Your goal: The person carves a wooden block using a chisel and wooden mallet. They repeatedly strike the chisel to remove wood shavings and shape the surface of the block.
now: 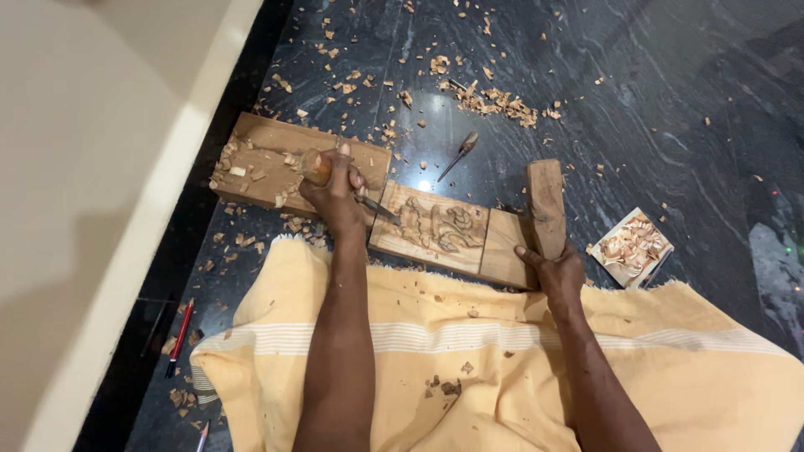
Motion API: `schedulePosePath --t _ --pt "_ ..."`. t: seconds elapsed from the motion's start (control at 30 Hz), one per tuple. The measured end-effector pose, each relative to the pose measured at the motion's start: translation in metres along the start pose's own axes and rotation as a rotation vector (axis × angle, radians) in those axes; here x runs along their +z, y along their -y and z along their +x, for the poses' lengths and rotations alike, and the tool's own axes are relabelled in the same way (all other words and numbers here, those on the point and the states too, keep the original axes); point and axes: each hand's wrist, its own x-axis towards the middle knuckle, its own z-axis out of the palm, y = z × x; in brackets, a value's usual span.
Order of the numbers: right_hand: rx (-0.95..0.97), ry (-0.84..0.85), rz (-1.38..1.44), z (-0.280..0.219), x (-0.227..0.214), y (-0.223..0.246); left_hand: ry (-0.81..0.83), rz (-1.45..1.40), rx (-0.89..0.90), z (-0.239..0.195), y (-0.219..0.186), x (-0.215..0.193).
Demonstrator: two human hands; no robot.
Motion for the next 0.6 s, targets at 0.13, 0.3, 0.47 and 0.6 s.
schedulePosePath --t 0.13,0.3,0.47,0.6 --pt "0.022 0.008 -0.014 0.005 0.001 0.001 0.055 0.015 0.003 -0.003 0.003 -0.002" --pt "-0.042 -0.035 -0.119 -0.014 -0.008 0.033 0.07 0.021 0.038 -0.006 0.011 -0.004" --pt "-0.463 -0.02 0.019 -0.031 -0.017 0.133 0.012 0.031 0.051 0.0 0.02 -0.012" --pt "-0.984 0.016 -0.201 -0.017 -0.004 0.252 -0.089 0.01 -0.007 0.006 0.024 -0.015"
